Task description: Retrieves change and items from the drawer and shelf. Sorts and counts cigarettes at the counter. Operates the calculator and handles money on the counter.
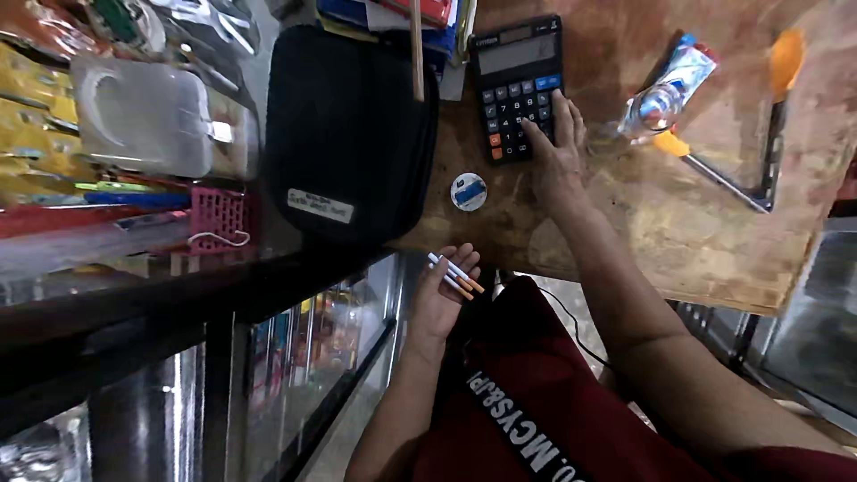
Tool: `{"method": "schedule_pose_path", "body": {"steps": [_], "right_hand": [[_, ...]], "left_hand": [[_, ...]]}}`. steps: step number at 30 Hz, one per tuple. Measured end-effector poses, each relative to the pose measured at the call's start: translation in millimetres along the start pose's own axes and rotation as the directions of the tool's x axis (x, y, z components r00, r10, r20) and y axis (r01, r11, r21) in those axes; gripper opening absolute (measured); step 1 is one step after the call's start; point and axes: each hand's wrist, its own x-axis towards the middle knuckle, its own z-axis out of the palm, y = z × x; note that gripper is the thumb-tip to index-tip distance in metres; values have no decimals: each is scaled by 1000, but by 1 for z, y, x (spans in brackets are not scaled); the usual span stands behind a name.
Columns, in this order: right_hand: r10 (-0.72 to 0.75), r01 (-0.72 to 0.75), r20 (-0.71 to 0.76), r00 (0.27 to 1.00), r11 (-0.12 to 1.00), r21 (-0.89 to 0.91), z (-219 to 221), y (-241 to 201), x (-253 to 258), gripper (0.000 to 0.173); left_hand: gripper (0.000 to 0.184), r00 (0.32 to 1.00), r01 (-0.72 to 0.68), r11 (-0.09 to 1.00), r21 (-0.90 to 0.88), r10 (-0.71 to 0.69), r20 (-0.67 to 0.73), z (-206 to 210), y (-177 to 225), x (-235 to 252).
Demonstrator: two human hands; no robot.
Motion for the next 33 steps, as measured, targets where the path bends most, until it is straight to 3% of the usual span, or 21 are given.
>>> {"method": "schedule_pose_path", "body": {"steps": [21, 25, 33], "right_hand": [[21, -20, 19, 1000, 999, -50, -2, -1, 22, 54], [91, -88, 30, 995, 994, -68, -7, 1, 22, 59], [83, -83, -14, 996, 996, -31, -3, 5, 6, 51]], "left_hand": [[37, 1000, 1, 999, -53, 0, 1, -8, -2, -2], [36, 1000, 0, 999, -53, 0, -1, -9, -3, -2], [35, 999, 12, 999, -46, -14, -39, -8, -5, -1]]}}
